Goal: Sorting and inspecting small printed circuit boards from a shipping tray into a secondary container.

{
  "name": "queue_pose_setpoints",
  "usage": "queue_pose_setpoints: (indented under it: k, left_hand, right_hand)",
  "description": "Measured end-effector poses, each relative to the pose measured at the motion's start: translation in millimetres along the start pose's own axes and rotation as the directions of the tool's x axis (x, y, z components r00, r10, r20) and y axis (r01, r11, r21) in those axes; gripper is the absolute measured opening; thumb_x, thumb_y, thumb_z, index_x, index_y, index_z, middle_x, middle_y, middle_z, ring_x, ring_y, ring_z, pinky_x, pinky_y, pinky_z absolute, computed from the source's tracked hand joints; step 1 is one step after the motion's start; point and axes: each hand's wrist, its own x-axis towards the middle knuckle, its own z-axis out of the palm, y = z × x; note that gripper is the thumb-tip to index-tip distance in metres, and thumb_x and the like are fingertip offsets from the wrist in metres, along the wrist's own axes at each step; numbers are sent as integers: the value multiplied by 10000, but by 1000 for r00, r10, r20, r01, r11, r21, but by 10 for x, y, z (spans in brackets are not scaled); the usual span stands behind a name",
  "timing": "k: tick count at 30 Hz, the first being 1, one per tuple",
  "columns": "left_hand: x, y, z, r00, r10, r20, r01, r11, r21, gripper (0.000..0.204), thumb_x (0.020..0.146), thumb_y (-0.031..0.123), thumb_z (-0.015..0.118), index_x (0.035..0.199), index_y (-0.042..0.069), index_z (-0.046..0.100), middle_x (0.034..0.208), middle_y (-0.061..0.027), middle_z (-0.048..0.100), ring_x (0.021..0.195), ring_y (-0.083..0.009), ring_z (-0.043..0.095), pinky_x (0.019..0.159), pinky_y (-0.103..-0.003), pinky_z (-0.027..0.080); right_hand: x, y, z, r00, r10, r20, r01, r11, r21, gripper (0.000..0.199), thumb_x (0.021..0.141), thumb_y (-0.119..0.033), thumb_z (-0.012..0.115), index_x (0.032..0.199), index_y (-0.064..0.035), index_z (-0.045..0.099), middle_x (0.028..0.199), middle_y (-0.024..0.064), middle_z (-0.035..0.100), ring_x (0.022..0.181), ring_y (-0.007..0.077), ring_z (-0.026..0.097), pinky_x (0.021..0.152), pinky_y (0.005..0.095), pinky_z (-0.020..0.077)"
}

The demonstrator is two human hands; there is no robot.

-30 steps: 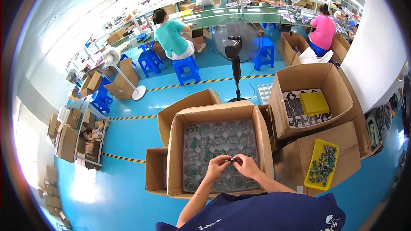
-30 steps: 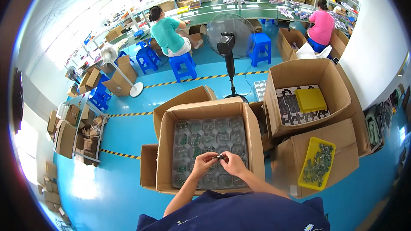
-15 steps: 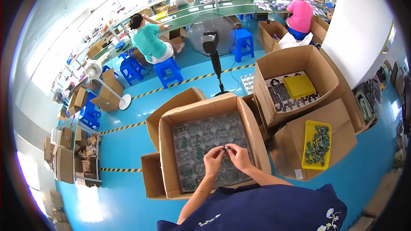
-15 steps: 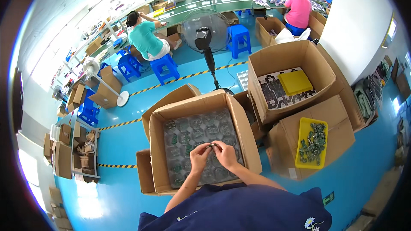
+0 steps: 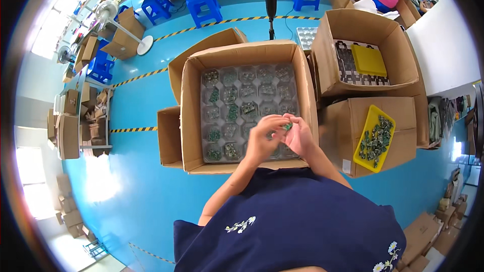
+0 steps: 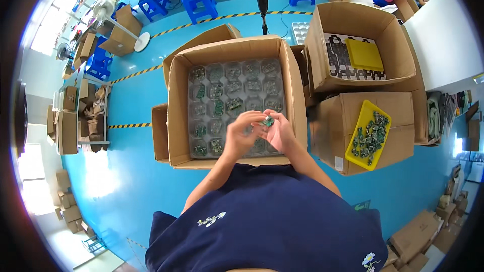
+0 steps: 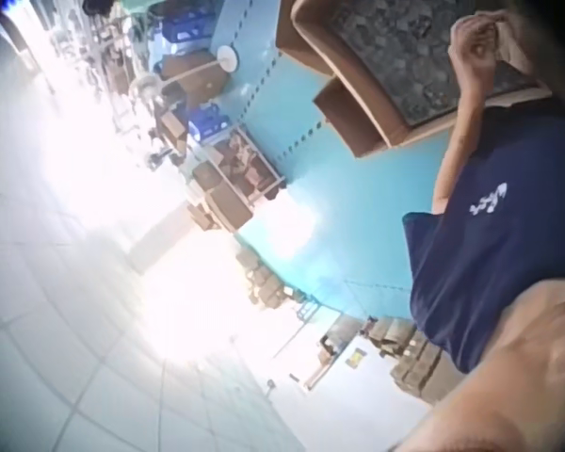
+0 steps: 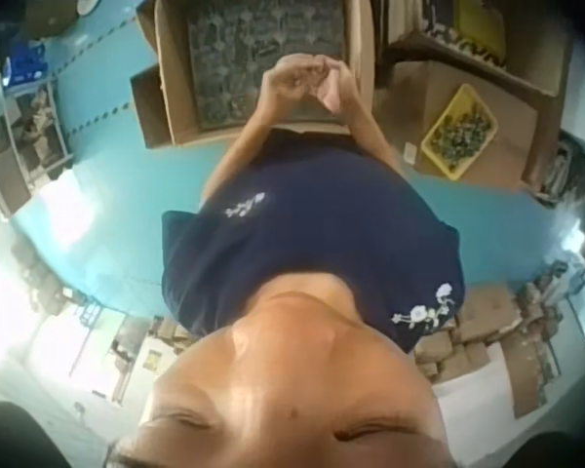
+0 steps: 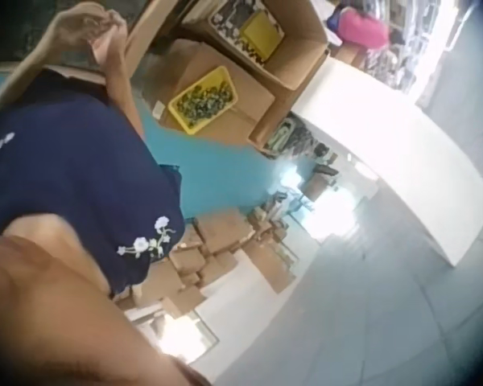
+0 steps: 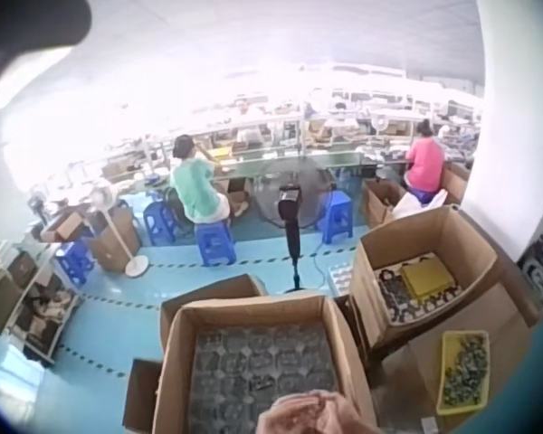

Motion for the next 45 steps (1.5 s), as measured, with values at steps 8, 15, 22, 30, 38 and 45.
queue_pose_setpoints:
  k: [8,15,22,30,38,45]
  left_hand:
    - [349,-679,-444,971,61,-231,72,848,526,269,729,62,654,993,14,639,1007,-157,639,969,-326,574,874,-381,444]
    - [702,-1780,-916,891,-397,-222,339,257,905,346,759,336,676,962,57,652,1000,-174,654,1025,-358,560,872,-459,436]
    - [684,-1478,-970,980,-80,-181,180,738,650,215,767,101,667,968,27,647,862,-144,637,815,-291,611,736,-375,477]
    - [-102,-843,-232,855,-368,365,373,926,60,237,816,82,695,1037,1,664,917,-71,687,835,-103,632,755,-256,510]
    - [-142,-950,-176,823,-485,295,542,826,-154,218,841,56,659,1041,-30,646,900,-89,678,763,-112,643,683,-243,538]
    - [-98,-905,-223,733,-549,402,671,681,-293,244,848,13,627,1087,-35,620,969,-99,669,795,-158,666,688,-253,555]
  right_hand:
    - [-147,19,-192,973,172,-155,-138,969,207,167,932,-285,529,866,-132,543,801,5,575,581,92,477,402,179,339]
    - [44,225,-320,935,197,-296,-219,975,-41,140,926,-239,526,913,-108,575,747,-2,591,625,144,603,439,223,436]
    - [-57,200,-253,968,98,-231,-176,922,-346,197,922,-142,547,1107,-77,571,824,36,603,728,107,577,488,191,401]
    - [-86,216,-60,868,-474,152,228,109,-968,440,889,-199,580,1298,-75,478,951,162,677,693,267,656,623,347,508]
    - [28,114,-88,911,-370,180,187,-16,-982,244,847,-165,621,1044,-24,649,931,172,675,856,280,668,728,342,514]
    - [56,134,-143,859,-478,182,162,-82,-983,215,824,-185,639,982,-41,656,798,168,663,733,299,658,644,366,506]
